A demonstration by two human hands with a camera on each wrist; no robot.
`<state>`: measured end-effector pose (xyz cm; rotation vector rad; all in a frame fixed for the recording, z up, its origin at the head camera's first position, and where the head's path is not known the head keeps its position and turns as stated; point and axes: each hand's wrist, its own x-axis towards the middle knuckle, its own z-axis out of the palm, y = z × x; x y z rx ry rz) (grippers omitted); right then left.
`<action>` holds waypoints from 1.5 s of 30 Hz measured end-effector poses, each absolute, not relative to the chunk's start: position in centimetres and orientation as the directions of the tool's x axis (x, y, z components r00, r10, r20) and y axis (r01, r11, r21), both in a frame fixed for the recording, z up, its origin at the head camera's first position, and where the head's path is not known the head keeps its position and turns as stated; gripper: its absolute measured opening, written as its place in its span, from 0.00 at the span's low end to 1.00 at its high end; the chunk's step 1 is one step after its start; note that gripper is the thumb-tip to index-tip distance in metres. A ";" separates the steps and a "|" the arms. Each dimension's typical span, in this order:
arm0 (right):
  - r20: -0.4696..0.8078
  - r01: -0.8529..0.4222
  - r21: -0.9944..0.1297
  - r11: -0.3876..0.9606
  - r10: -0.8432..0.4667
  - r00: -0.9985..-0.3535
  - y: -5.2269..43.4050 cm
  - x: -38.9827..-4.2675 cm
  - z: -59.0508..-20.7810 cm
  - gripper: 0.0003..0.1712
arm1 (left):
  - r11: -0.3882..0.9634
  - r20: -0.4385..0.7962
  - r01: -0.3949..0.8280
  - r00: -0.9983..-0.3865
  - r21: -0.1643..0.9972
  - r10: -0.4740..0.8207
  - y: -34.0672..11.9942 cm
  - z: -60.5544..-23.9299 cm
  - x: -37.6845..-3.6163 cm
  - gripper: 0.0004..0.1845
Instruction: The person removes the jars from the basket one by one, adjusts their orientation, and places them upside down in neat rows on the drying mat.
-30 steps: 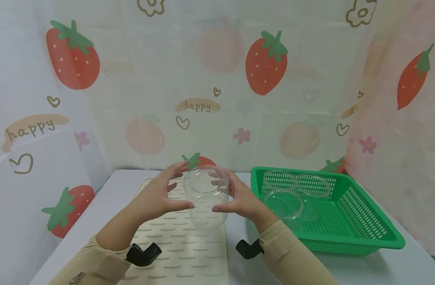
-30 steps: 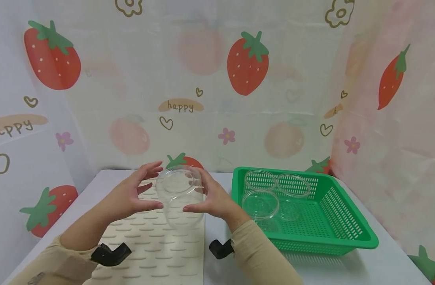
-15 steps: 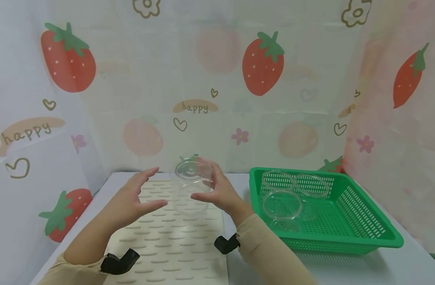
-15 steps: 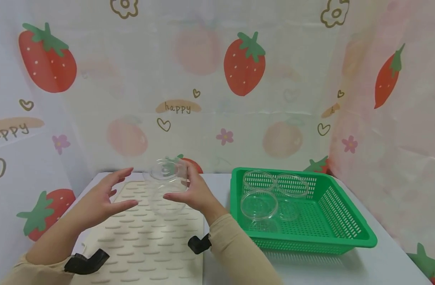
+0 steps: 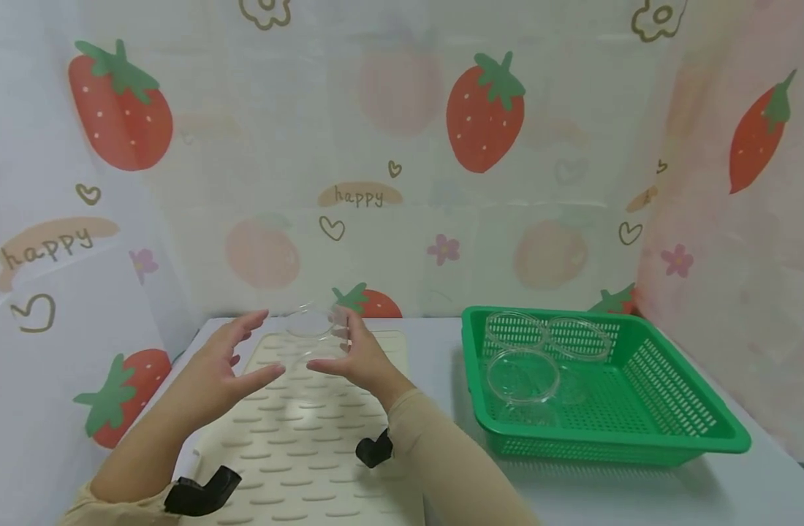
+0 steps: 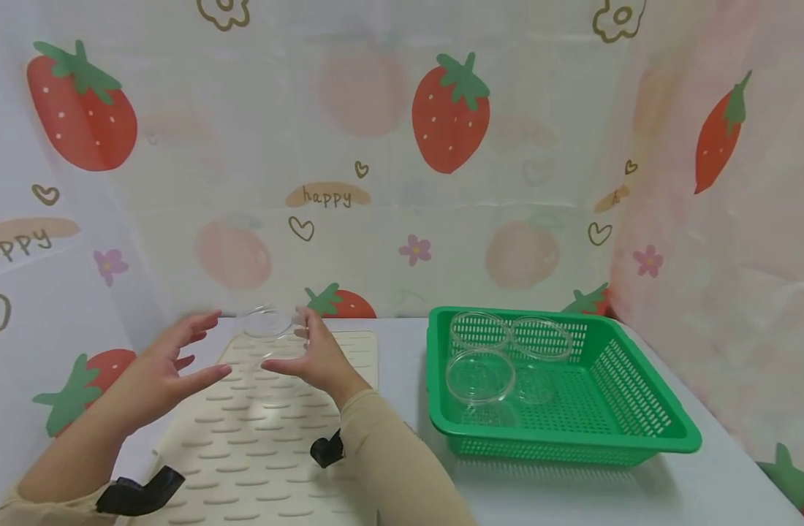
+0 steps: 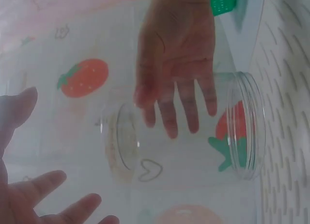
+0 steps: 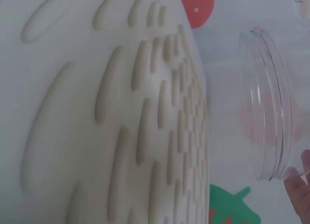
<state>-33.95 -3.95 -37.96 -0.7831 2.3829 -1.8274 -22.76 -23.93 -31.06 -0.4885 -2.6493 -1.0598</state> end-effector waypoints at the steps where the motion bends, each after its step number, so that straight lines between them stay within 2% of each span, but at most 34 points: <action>1: 0.249 -0.345 -0.918 0.197 -0.392 -0.886 -4.2 -34.1 -38.1 0.55 | 0.677 0.347 0.396 -0.913 0.620 0.216 -23.9 -31.2 -22.8 0.41; 7: 0.208 -0.293 -0.912 0.286 -0.293 -0.933 -5.1 -35.5 -39.1 0.60 | 0.660 0.355 0.410 -0.907 0.629 0.225 -23.5 -31.7 -23.2 0.40; 15: 0.197 -0.245 -0.920 0.306 -0.179 -0.964 -6.4 -37.0 -40.3 0.61 | 0.636 0.385 0.440 -0.893 0.634 0.234 -23.4 -31.9 -23.6 0.39; 22: 0.196 -0.254 -0.906 0.339 -0.196 -0.961 -9.1 -37.1 -41.2 0.64 | 0.653 0.374 0.411 -0.904 0.636 0.205 -24.1 -32.5 -23.2 0.39; 29: 0.187 -0.244 -0.891 0.383 -0.179 -0.966 -11.1 -37.0 -41.4 0.62 | 0.649 0.382 0.418 -0.901 0.636 0.206 -24.7 -32.8 -22.8 0.39; 45: 0.193 -0.252 -0.871 0.421 -0.178 -0.965 -12.6 -38.1 -41.4 0.62 | 0.676 0.445 0.461 -0.870 0.575 0.214 -25.4 -32.3 -23.1 0.38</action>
